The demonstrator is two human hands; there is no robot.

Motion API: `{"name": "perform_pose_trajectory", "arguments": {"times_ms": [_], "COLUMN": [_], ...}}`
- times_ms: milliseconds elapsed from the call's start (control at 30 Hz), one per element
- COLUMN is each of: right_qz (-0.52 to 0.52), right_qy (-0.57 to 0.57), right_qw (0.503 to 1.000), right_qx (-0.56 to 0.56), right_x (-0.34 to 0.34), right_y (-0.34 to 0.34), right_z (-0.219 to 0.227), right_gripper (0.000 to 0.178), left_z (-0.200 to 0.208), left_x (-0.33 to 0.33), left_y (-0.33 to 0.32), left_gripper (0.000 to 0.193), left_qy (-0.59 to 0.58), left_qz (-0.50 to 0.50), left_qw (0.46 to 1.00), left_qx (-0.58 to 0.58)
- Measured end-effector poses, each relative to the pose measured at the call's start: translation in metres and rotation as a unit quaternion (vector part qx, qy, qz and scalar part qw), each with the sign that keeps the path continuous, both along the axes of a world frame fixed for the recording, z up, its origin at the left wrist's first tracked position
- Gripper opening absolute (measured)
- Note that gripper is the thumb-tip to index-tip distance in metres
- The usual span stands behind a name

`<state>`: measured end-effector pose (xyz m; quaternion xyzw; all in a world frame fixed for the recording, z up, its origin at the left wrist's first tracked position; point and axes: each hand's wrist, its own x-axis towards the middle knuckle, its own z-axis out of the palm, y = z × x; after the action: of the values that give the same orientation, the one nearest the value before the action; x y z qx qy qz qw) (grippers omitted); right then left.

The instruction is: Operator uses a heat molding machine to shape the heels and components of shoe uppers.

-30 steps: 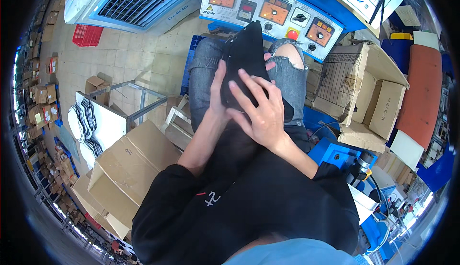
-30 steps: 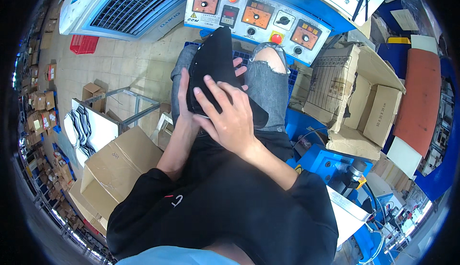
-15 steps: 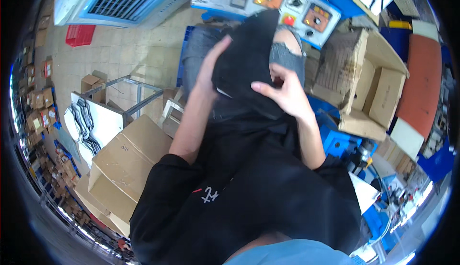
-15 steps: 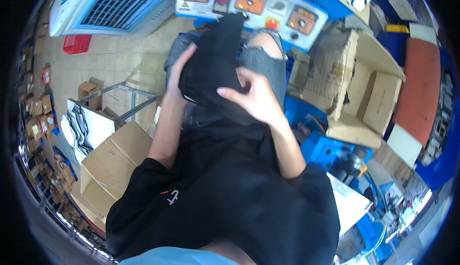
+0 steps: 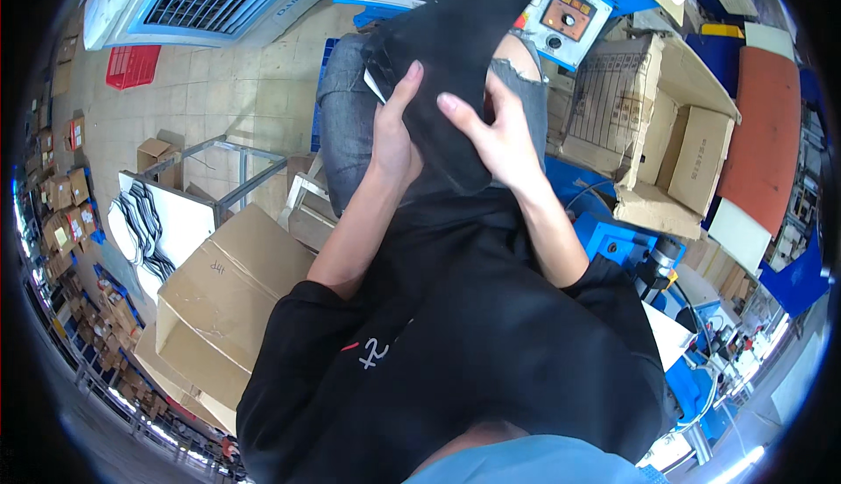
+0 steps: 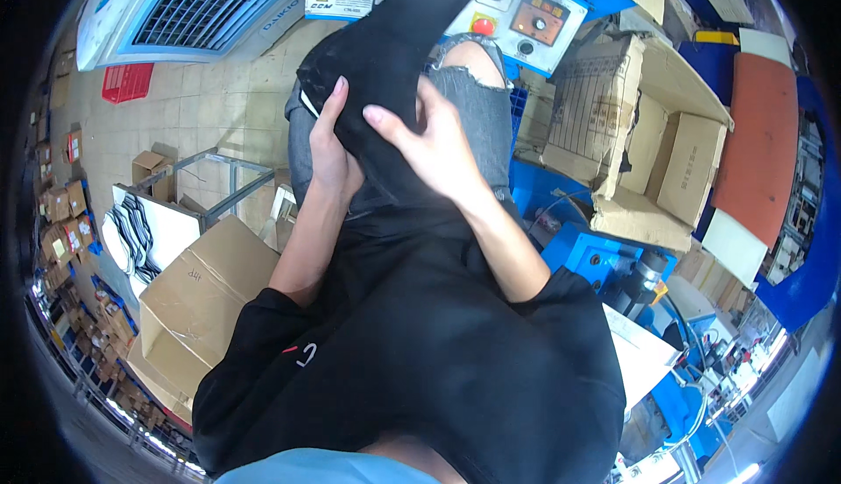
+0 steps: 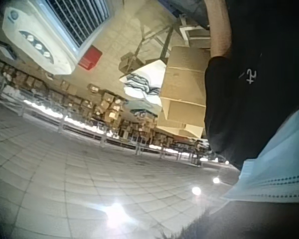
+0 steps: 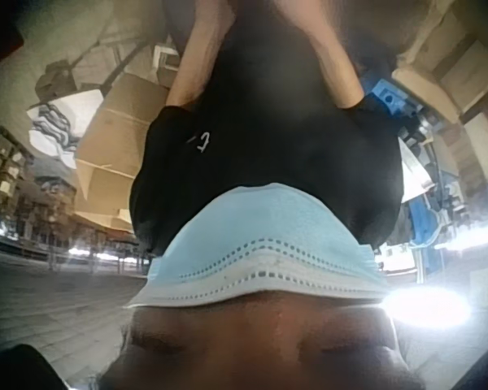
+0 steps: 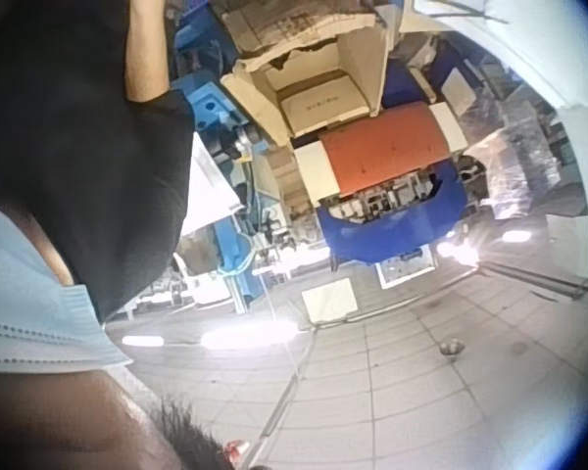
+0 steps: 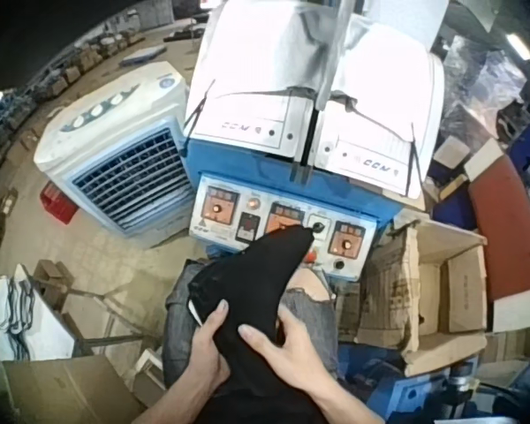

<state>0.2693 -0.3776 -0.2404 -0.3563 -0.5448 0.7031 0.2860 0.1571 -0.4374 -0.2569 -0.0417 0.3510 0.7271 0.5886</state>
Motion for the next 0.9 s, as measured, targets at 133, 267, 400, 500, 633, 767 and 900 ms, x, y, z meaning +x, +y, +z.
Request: {"name": "perform_pose_trajectory", "arguments": {"times_ms": [133,267,400,500,633,767,900], "right_qz": [0.043,0.027,-0.109,-0.188,-0.173,-0.149,-0.184], "right_qy": [-0.083,-0.103,0.041,0.053,0.095,0.087,0.104], "right_qw": [0.986,0.989,0.985,0.974,0.968,0.968,0.961], "right_qx": [0.138,0.100,0.125,0.116,0.152,0.180,0.178], "right_x": [0.007,0.023,0.032,0.028,0.029,0.027,0.028], "right_y": [-0.006,0.020,0.046,0.046,0.046,0.046,0.047], "right_z": [0.002,0.014,0.036,0.070,0.081,0.086,0.078], "right_gripper": [0.055,0.029,0.027,0.023,0.025,0.028,0.032], "left_z": [-0.001,0.014,0.028,0.027,0.034,0.045,0.055], "left_x": [-0.001,-0.003,-0.022,-0.013,-0.007,-0.008,-0.007], "left_y": [-0.002,-0.004,-0.011,-0.015,-0.017,-0.015,-0.015], "left_gripper": [0.040,0.043,0.046,0.050,0.051,0.049,0.046], "left_qy": [0.066,0.109,0.083,0.151,0.149,0.168,0.177], "left_qz": [0.030,0.015,-0.146,-0.145,-0.080,0.005,0.042], "left_qw": [0.997,0.993,0.977,0.966,0.971,0.977,0.983], "left_qx": [-0.005,0.039,0.130,0.151,0.170,0.134,0.038]}}
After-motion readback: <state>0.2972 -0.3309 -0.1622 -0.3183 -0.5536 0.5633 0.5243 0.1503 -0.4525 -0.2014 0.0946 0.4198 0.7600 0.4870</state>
